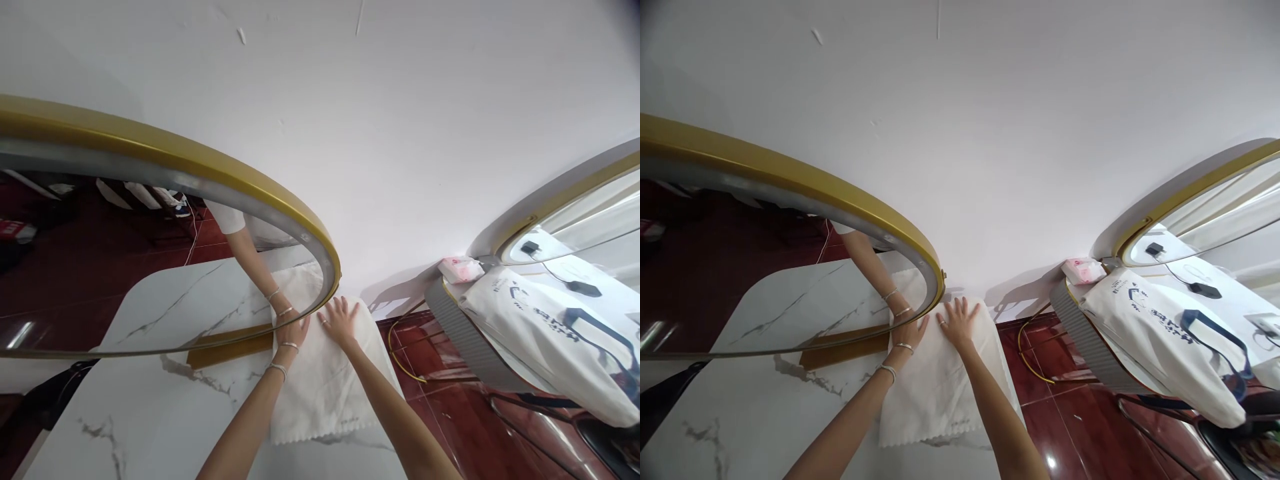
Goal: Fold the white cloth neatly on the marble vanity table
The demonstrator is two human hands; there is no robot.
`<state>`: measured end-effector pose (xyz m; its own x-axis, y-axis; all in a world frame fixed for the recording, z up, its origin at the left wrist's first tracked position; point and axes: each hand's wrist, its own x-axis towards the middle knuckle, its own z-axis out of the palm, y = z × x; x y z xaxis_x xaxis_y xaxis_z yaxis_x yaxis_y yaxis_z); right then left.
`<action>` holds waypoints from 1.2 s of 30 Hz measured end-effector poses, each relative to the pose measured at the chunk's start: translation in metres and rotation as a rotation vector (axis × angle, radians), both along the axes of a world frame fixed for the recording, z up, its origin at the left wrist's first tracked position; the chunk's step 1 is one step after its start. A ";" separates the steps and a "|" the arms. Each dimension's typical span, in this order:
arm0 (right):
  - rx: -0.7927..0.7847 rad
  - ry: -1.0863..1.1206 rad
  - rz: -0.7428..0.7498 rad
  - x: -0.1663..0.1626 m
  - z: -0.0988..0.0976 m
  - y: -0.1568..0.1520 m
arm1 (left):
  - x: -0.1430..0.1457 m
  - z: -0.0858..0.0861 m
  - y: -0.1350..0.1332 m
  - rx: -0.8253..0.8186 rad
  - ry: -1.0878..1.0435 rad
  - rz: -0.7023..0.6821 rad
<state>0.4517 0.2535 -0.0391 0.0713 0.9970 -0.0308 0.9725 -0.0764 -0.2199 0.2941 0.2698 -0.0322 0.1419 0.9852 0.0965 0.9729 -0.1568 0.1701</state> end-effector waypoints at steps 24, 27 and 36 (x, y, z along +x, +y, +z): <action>0.080 -0.063 -0.008 0.055 -0.014 -0.022 | 0.020 -0.004 -0.033 0.002 -0.017 -0.170; 0.125 -0.016 -0.032 0.067 -0.014 -0.013 | 0.037 0.002 -0.025 -0.020 -0.038 -0.123; 0.245 -0.077 -0.095 0.068 -0.015 -0.174 | -0.004 -0.018 -0.180 0.106 -0.096 -0.258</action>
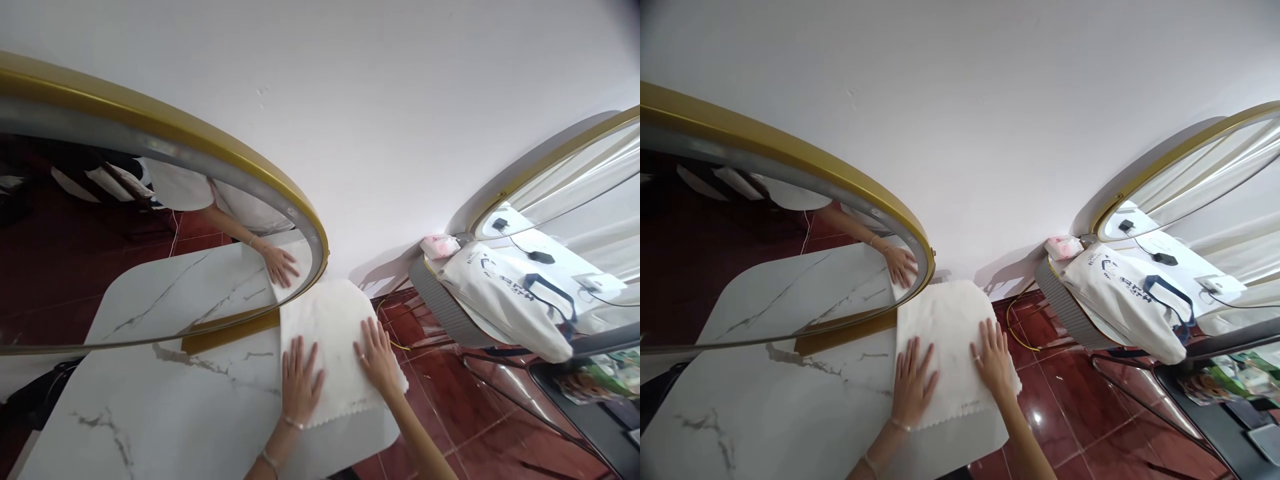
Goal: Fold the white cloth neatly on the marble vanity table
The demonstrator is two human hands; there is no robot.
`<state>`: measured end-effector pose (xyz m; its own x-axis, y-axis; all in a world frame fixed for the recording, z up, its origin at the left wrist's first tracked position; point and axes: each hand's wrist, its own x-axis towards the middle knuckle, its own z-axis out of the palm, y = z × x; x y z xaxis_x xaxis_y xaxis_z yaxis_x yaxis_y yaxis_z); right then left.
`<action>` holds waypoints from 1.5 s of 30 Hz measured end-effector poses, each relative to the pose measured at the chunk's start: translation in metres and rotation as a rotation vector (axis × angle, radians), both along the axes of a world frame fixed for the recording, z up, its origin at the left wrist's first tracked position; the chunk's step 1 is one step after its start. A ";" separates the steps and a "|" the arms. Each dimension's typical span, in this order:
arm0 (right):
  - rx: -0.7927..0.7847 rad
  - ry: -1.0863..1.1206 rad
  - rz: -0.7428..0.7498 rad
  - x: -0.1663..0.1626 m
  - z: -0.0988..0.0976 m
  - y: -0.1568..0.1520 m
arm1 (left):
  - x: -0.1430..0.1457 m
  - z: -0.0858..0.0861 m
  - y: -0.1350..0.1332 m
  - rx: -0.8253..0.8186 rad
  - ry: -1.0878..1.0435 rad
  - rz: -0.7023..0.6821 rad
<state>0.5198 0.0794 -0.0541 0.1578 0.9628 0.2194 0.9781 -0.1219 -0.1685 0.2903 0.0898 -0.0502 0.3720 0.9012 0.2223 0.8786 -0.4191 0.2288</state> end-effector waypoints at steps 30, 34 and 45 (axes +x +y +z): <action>0.043 -0.064 0.114 -0.051 -0.014 -0.095 | -0.052 -0.012 -0.056 0.053 0.022 -0.007; 0.072 -0.054 0.129 -0.059 -0.012 -0.099 | -0.052 -0.014 -0.063 0.042 -0.012 0.099; 0.004 -0.072 0.078 -0.065 -0.003 -0.073 | 0.067 0.011 0.066 -0.071 -0.115 -0.232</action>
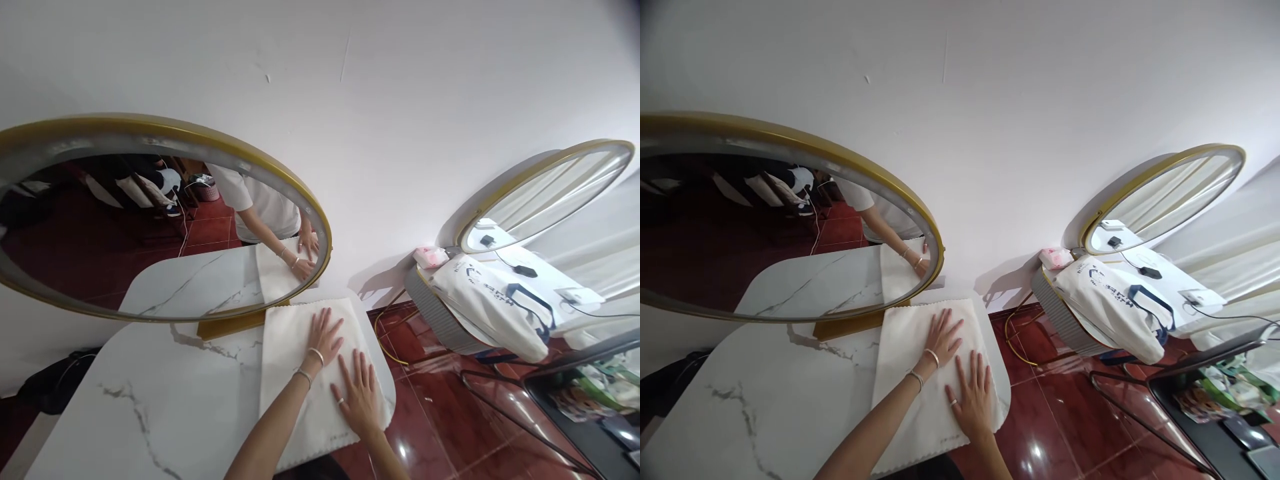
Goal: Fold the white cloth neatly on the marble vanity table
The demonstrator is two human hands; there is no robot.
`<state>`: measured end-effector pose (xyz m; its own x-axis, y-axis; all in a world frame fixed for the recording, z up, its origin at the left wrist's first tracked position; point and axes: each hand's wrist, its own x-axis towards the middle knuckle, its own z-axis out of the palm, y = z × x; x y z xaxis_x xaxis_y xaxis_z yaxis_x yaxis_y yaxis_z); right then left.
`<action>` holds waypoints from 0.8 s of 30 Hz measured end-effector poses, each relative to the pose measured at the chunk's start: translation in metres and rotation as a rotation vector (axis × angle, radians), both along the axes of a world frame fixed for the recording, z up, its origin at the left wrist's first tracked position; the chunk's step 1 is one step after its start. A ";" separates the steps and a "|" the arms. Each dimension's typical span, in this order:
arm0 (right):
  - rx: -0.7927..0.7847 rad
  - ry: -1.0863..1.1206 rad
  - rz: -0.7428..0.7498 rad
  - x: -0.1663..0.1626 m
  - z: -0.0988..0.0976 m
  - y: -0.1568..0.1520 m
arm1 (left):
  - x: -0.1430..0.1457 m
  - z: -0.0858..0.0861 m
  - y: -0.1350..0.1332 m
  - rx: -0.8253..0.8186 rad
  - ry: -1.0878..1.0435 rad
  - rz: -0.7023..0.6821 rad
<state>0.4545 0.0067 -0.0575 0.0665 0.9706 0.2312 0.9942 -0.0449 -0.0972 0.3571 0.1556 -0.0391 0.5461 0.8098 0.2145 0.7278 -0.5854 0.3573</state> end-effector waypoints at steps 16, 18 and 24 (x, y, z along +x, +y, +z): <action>-0.301 0.329 0.489 -0.111 0.029 0.003 | -0.172 -0.002 -0.007 0.053 0.093 0.707; -0.341 0.361 0.519 -0.121 0.036 0.003 | -0.177 -0.003 -0.004 0.031 0.100 0.611; -0.216 0.226 0.350 -0.112 0.014 -0.006 | -0.111 -0.009 0.008 -0.013 0.056 0.206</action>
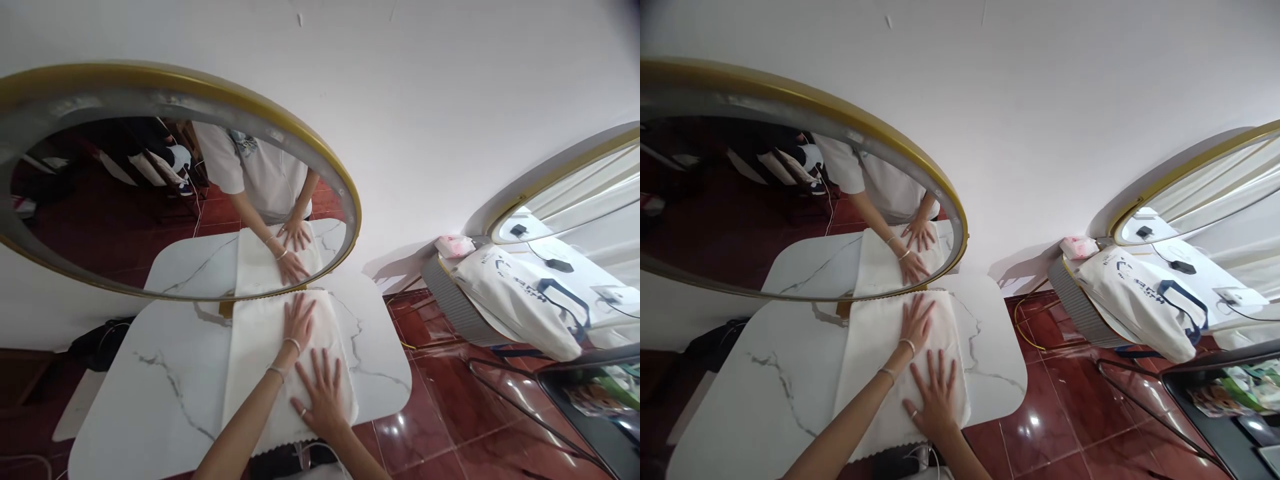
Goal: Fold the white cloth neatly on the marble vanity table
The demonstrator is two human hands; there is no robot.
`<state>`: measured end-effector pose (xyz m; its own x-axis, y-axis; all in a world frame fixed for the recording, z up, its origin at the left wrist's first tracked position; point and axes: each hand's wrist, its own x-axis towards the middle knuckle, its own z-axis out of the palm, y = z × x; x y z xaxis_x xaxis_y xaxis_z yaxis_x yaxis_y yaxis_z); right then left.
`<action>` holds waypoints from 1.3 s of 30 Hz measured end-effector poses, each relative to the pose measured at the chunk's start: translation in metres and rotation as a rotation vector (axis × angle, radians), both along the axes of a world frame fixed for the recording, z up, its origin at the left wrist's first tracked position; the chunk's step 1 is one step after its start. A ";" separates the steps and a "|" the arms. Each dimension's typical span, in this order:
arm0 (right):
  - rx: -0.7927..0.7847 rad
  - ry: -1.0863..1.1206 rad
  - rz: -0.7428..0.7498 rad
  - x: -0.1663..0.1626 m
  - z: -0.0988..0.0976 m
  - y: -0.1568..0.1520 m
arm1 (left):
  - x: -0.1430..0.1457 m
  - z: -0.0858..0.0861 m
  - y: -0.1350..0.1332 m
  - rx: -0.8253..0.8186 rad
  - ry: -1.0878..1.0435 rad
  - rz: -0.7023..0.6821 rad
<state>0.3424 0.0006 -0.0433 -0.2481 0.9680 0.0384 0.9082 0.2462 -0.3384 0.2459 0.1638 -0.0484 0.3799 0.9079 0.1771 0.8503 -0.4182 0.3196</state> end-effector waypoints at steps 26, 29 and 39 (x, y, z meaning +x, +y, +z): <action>-0.028 -0.067 0.098 -0.147 0.010 -0.013 | -0.164 0.013 -0.017 -0.030 0.033 0.230; -0.001 -0.071 0.027 -0.156 0.002 -0.014 | -0.173 0.017 -0.020 -0.068 0.009 0.173; 0.185 -0.106 -0.077 -0.123 -0.003 -0.010 | -0.230 0.005 -0.112 -0.064 0.003 0.305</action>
